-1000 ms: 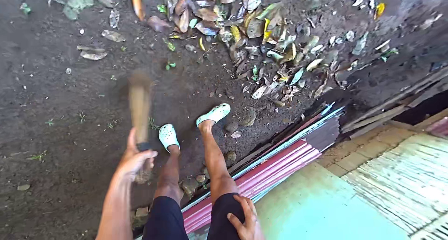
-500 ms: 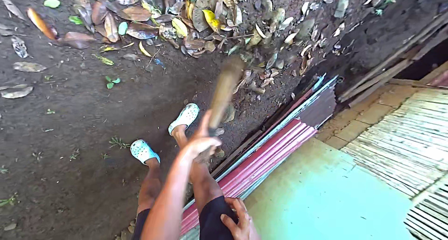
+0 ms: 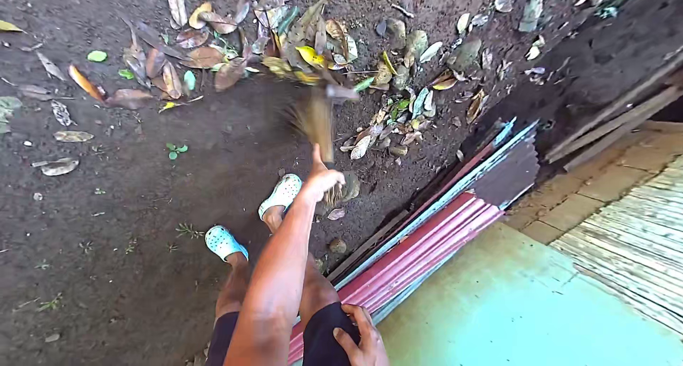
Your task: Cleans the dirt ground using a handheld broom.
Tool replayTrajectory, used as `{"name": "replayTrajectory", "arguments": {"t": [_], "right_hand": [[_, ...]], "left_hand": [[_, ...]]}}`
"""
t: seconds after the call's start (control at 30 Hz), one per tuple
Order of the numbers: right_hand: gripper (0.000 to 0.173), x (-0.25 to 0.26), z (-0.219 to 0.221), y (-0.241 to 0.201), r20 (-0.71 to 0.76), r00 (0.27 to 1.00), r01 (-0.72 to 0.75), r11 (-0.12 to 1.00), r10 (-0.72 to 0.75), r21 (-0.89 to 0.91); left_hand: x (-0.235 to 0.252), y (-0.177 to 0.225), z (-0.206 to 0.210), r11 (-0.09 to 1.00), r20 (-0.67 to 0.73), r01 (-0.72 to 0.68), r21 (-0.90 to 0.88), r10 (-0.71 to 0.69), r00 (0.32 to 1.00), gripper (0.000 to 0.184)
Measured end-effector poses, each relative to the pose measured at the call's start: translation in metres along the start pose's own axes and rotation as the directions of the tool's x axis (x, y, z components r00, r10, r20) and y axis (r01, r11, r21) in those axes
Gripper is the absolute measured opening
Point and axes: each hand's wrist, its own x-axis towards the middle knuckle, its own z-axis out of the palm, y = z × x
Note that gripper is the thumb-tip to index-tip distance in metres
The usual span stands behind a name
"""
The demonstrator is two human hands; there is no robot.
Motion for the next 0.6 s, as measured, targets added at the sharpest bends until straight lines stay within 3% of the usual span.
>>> {"name": "replayTrajectory", "arguments": {"t": [0.07,0.13,0.17,0.23,0.3,0.37,0.43,0.47,0.5,0.57,0.6], "right_hand": [[0.055,-0.002,-0.004,-0.007,0.004,1.0,0.011,0.999,-0.011,-0.036],[0.056,-0.002,-0.007,-0.016,0.028,0.999,0.018,0.997,-0.016,-0.072],[0.056,-0.003,-0.007,-0.02,0.044,0.999,0.021,0.996,-0.017,-0.09],[0.058,-0.002,-0.003,-0.027,0.074,0.997,0.036,0.99,-0.026,-0.137],[0.059,0.001,0.005,-0.035,0.075,0.997,0.043,0.98,-0.029,-0.193],[0.058,0.004,0.012,-0.044,0.057,0.998,0.037,0.971,-0.024,-0.236],[0.057,0.003,0.02,-0.055,0.045,0.999,0.023,0.967,-0.011,-0.253],[0.056,0.0,0.024,-0.061,0.041,0.999,0.011,0.968,-0.001,-0.249],[0.056,-0.003,0.028,-0.069,0.037,0.999,0.001,0.971,0.008,-0.24],[0.055,-0.01,0.041,-0.086,0.027,0.999,-0.017,0.972,0.024,-0.234],[0.057,-0.017,0.049,-0.095,0.016,0.999,-0.029,0.967,0.034,-0.254]], "left_hand": [[-0.046,0.006,-0.017,0.998,0.209,-0.039,0.05,0.028,0.977,0.127],[-0.122,0.0,-0.079,0.997,0.271,-0.07,-0.011,0.071,0.96,0.119],[-0.162,-0.012,-0.124,0.996,0.207,-0.075,-0.057,0.086,0.975,0.116],[-0.227,-0.042,-0.233,0.992,-0.065,-0.08,-0.102,0.073,0.995,0.116],[-0.254,-0.068,-0.338,0.996,-0.378,-0.046,-0.079,0.013,0.926,0.112],[-0.233,-0.07,-0.394,0.992,-0.572,0.004,-0.125,-0.075,0.817,0.09],[-0.169,-0.046,-0.38,0.963,-0.617,-0.001,-0.269,-0.172,0.768,0.044],[-0.129,-0.028,-0.352,0.953,-0.571,-0.006,-0.303,-0.176,0.802,0.037],[-0.091,-0.008,-0.312,0.959,-0.505,-0.017,-0.283,-0.134,0.853,0.046],[-0.048,0.035,-0.227,0.989,-0.271,-0.019,-0.149,-0.023,0.962,0.1],[-0.045,0.05,-0.193,0.997,-0.082,-0.017,-0.074,0.011,0.997,0.121]]}}
